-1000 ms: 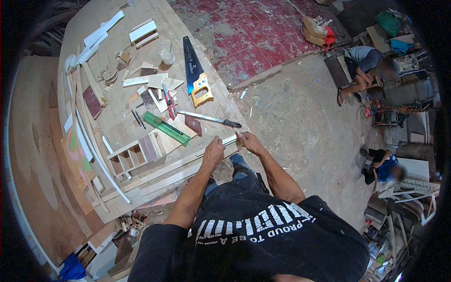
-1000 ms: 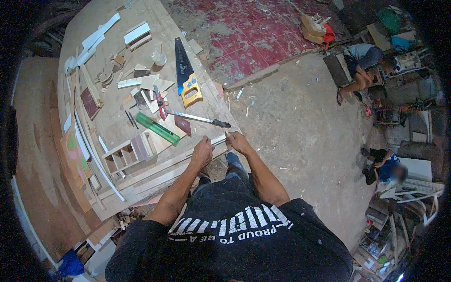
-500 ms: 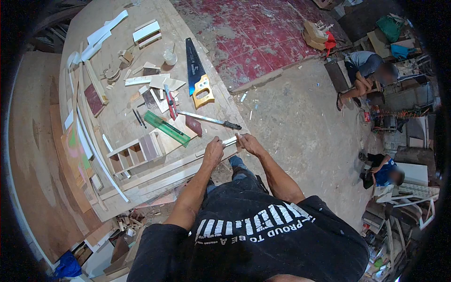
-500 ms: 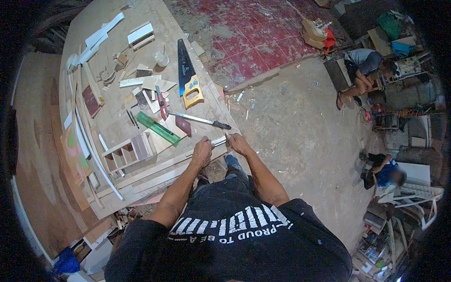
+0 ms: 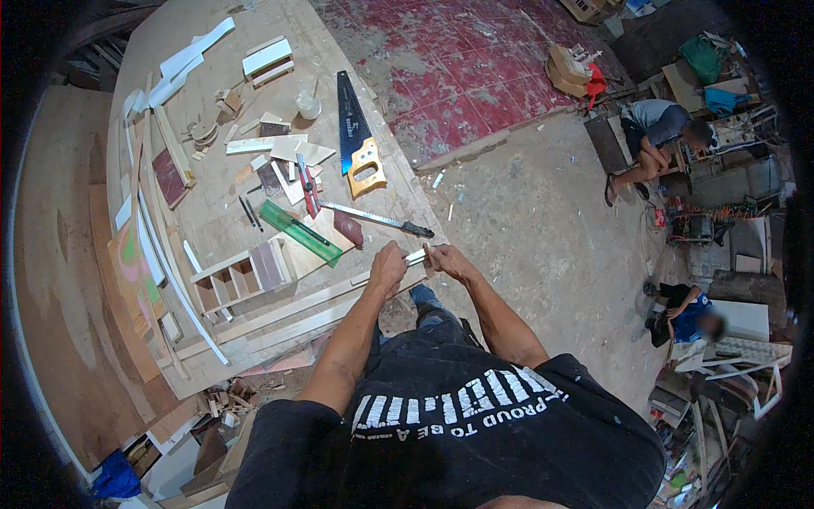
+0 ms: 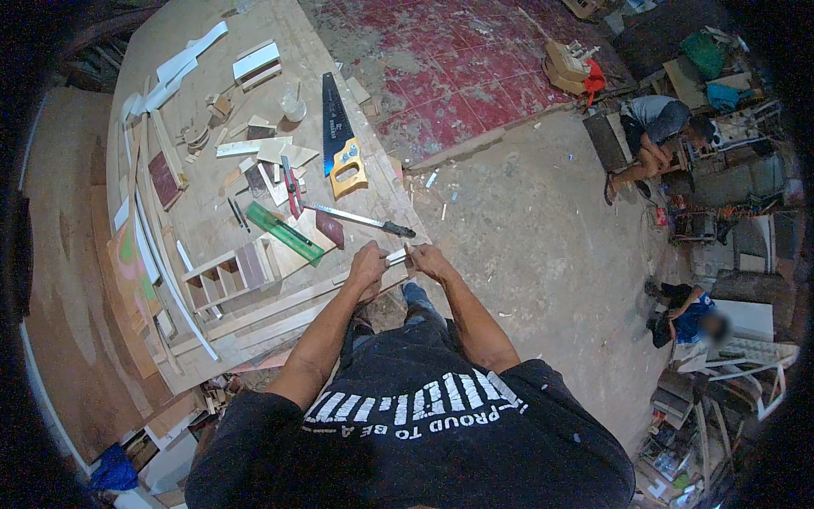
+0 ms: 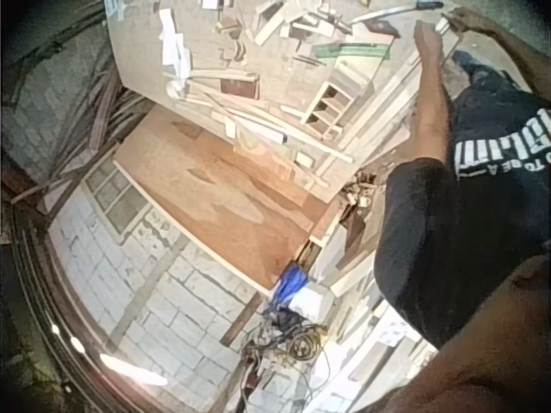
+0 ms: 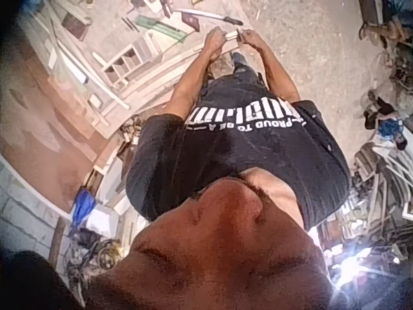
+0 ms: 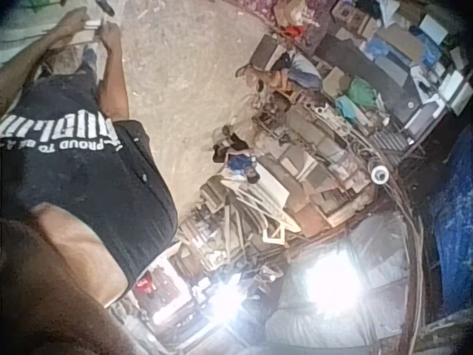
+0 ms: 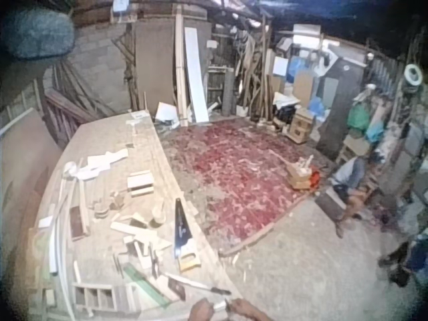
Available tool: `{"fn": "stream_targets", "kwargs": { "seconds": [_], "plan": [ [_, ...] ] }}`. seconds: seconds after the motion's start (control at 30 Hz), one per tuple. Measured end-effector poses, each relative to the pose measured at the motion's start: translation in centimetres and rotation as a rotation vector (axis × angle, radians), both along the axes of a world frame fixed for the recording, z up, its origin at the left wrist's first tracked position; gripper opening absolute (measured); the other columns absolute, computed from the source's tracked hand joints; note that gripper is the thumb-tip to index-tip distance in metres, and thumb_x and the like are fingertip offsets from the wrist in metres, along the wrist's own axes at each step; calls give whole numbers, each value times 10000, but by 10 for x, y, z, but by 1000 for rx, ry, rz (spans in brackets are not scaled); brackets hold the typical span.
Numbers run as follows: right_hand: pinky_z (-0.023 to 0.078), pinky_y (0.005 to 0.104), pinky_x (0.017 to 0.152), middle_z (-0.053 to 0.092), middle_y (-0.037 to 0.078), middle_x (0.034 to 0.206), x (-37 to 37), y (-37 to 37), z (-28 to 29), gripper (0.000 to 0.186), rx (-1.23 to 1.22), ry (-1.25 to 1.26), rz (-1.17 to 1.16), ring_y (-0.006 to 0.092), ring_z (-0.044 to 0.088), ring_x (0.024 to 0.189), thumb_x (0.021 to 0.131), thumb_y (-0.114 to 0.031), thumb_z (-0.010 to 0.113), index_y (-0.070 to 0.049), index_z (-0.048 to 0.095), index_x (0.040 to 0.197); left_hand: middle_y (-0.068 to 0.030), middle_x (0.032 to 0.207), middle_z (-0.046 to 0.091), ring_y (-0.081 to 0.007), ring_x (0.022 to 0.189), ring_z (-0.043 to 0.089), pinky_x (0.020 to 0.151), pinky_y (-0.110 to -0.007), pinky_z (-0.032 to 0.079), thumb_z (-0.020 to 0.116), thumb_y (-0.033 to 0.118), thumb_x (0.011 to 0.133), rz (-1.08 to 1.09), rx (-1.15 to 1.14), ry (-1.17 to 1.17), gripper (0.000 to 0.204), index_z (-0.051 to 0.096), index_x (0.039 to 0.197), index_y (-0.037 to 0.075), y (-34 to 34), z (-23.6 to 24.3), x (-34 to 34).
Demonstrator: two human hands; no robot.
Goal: Measuring and sawing a piece of wood in a workshop.
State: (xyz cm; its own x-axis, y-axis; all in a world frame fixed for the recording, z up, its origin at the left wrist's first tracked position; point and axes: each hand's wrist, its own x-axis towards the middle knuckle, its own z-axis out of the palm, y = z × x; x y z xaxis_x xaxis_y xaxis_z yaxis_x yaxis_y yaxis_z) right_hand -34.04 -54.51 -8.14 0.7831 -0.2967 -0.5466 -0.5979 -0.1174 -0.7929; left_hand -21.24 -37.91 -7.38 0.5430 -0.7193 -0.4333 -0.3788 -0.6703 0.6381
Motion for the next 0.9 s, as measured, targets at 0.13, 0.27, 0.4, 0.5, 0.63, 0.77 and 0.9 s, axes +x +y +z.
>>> {"fn": "stream_targets", "kwargs": {
  "seconds": [0.13, 0.27, 0.4, 0.5, 0.63, 0.77, 0.9],
  "plan": [
    [433, 353, 623, 584, 38, 711, -3, -5, -7, 528, -42, 42, 7, 163, 510, 677, 992, -466, 489, 10, 696, 900, -201, 1033, 591, -390, 1011, 617, 883, -464, 497, 671, 192, 852, -74, -5, -40, 234, 747, 1063, 122, 0, 0, -1],
    [488, 382, 681, 688, 108, 781, 7, 4, 7, 543, -176, 55, 78, 223, 619, 726, 985, -489, 502, 10, 715, 1001, -193, 1012, 588, -387, 986, 618, 869, -468, 497, 666, 181, 855, -50, -27, -46, 232, 747, 1067, 132, 9, -2, 0],
    [509, 399, 734, 718, 184, 868, 5, 5, 1, 519, -230, 55, 84, 293, 673, 814, 979, -486, 504, -17, 726, 996, -196, 1010, 588, -384, 987, 619, 868, -465, 498, 658, 168, 860, -41, -24, -21, 235, 747, 1075, 135, 3, 1, -2],
    [509, 406, 755, 700, 213, 914, 10, 11, 4, 455, -353, 69, 160, 333, 671, 848, 959, -431, 546, -14, 728, 949, -196, 1014, 590, -382, 992, 619, 865, -462, 499, 653, 161, 866, -35, -41, 2, 240, 746, 1085, 136, 7, 0, 1],
    [501, 426, 757, 658, 231, 899, 7, 8, -11, 366, -420, 5, 132, 361, 648, 837, 911, -346, 612, 5, 715, 930, -201, 1031, 594, -386, 1000, 618, 869, -457, 499, 654, 161, 868, -38, -22, 22, 244, 747, 1092, 140, 4, 1, 0],
    [489, 456, 754, 637, 255, 868, 0, 14, -21, 291, -362, -117, 42, 383, 635, 818, 882, -273, 642, 6, 701, 938, -206, 1034, 595, -391, 998, 618, 871, -452, 498, 657, 165, 866, -21, -35, 17, 234, 747, 1077, 120, 3, -4, 0],
    [493, 473, 761, 634, 267, 871, 2, 22, -17, 232, -452, -130, 74, 414, 630, 820, 857, -195, 637, 17, 678, 943, -205, 1026, 595, -393, 985, 619, 864, -455, 496, 658, 168, 868, -10, -60, 0, 217, 744, 1052, 92, 7, -3, -2]
  ]
}}
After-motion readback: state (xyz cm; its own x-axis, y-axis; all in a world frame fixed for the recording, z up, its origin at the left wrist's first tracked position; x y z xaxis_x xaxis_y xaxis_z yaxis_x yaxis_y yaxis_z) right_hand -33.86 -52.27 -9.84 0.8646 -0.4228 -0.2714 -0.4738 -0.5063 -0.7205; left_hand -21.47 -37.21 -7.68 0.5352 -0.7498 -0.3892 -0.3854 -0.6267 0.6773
